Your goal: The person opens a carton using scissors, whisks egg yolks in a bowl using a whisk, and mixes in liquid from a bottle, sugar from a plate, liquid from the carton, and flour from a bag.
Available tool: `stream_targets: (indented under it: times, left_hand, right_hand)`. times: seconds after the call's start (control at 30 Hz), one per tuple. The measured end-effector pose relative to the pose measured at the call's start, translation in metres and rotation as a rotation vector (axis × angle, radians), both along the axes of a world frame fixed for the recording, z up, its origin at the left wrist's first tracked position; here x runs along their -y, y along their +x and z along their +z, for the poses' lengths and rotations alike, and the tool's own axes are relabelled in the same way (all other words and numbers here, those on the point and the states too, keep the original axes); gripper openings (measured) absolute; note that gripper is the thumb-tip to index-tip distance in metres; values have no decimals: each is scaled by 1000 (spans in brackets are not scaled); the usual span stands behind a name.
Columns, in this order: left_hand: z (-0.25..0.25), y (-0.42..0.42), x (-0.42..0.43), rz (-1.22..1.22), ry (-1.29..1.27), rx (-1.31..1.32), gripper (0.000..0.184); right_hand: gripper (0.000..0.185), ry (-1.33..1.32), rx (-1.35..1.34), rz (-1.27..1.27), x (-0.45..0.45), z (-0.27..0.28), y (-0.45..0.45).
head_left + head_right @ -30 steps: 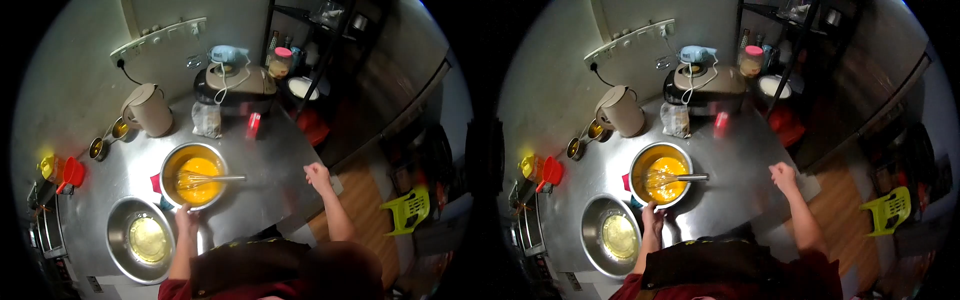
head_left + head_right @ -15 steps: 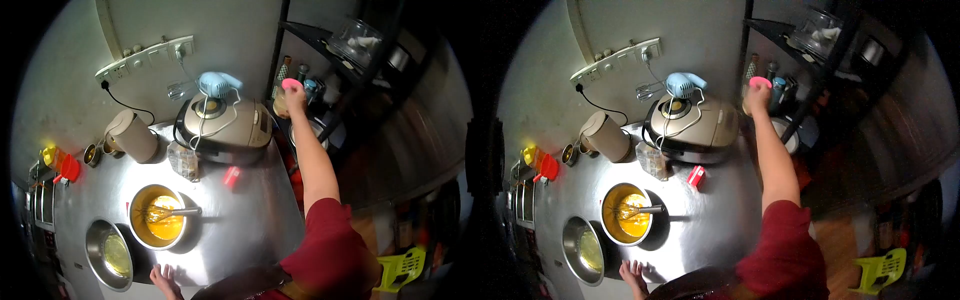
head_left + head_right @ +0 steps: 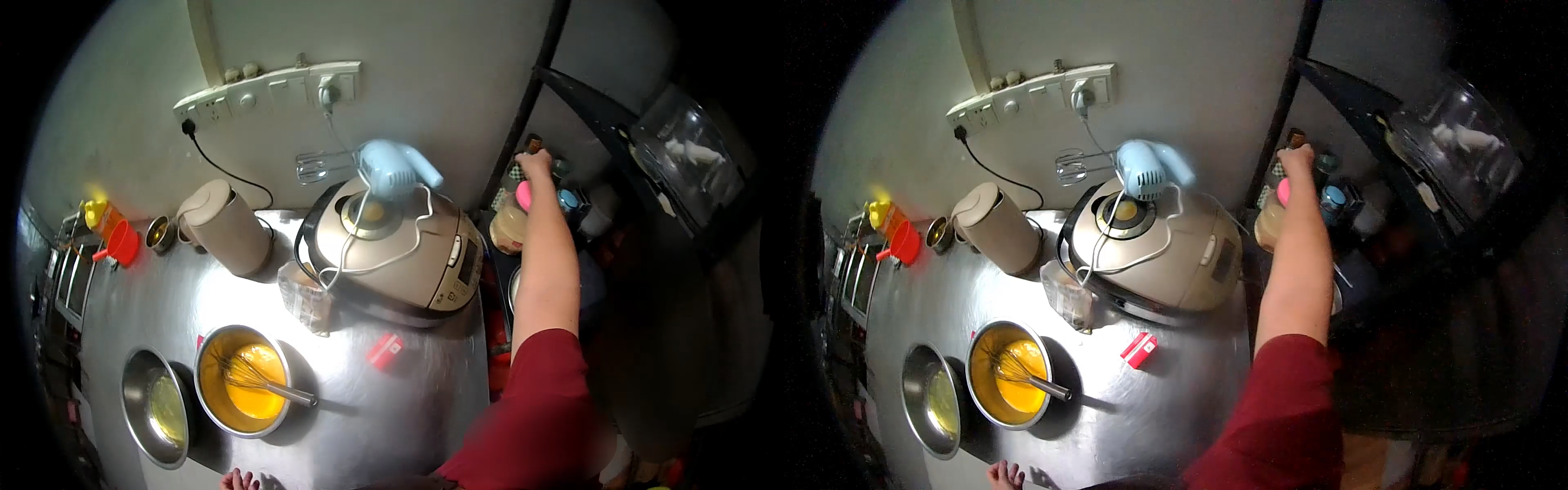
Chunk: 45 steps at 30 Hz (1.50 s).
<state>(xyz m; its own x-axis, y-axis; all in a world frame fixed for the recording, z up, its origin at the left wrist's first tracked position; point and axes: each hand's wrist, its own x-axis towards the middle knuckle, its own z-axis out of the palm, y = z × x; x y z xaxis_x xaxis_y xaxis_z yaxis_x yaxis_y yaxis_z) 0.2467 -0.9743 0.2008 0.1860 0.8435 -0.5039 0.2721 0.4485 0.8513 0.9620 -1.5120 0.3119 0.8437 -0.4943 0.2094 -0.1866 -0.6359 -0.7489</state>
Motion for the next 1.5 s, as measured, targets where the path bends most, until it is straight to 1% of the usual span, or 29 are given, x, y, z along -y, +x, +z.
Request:
stream_targets:
  times: [0.03,0.07,0.13,0.17,0.23,0.3,0.33,0.4,0.43,0.47,0.5,0.57,0.6,0.7,0.73,0.77,0.8,0.9,0.93,1.0,1.03,1.07,1.13,1.23,1.27,1.33,1.4,1.47,1.5]
  left_hand:
    - [0,-1,0,5,5,-8,38]
    - [2,0,0,5,11,-18,39]
    - [1,1,0,-25,36,-15,38]
    - [1,2,1,-36,43,-23,36]
    - [5,12,1,-46,47,-31,35]
    - [7,14,0,-58,42,-29,38]
    - [-2,10,-4,-53,32,-25,38]
    - [-22,-5,-16,-130,148,27,30]
    - [-19,-1,-12,-94,168,58,25]
    - [-20,-2,-13,-89,158,59,25]
    - [-22,-6,-16,-63,171,75,24]
    - [-19,-9,-18,16,220,100,21]
    - [-21,-19,-23,29,213,109,21]
    - [-22,-36,-42,-50,418,258,14]
    - [-20,-36,-47,-53,412,262,14]
    - [-18,-35,-54,-92,458,331,13]
    - [-15,-33,-60,-132,502,403,12]
    - [10,-14,-68,-312,611,551,6]
    - [16,-11,-72,-378,633,594,6]
    - [34,1,-77,-492,700,690,9]
    - [45,5,-77,-507,657,710,12]
    - [55,8,-78,-520,619,727,14]
    - [71,15,-85,-578,601,873,18]
    - [98,12,-100,-639,566,979,24]
    - [108,9,-107,-673,585,1005,26]
    - [132,2,-112,-727,611,1057,29]
    - [149,-1,-117,-830,738,1022,29]
    - [151,-5,-119,-927,875,938,32]
    - [154,-8,-116,-942,894,892,35]
  right_hand:
    - [62,-17,-34,-34,-26,37,-42]
    - [60,-95,2,-24,-21,34,-36]
    - [58,-119,94,-47,-20,34,-38]
    - [58,-125,86,-47,-19,39,-39]
    - [53,-35,184,-114,-24,53,-46]
    - [55,-17,223,-101,-20,60,-55]
    - [56,6,268,-88,-19,66,-58]
    - [54,-67,313,-117,-28,73,-75]
    - [51,-118,417,-104,-40,78,-91]
    - [48,-170,523,-89,-52,83,-109]
    - [48,-180,527,-81,-67,87,-129]
    - [44,-192,702,125,-95,90,-167]
    - [43,-295,724,160,-101,91,-180]
    - [42,-389,824,242,-126,109,-231]
    - [40,-278,850,358,-135,119,-251]
    - [39,-167,871,470,-143,129,-273]
    - [37,39,878,567,-154,141,-298]
    - [36,448,721,877,-160,182,-364]
    - [35,512,654,997,-164,193,-387]
    - [37,541,632,1151,-181,208,-426]
    - [43,482,648,1137,-192,213,-443]
    - [44,501,656,1124,-205,217,-460]
    - [44,598,649,1230,-230,220,-477]
    - [47,731,531,1296,-283,213,-498]
    - [47,732,458,1301,-304,207,-508]
    - [45,680,313,1478,-342,185,-518]
    - [48,519,163,1576,-381,155,-540]
    - [48,398,-7,1707,-413,117,-556]
    - [49,358,-94,1715,-427,97,-565]
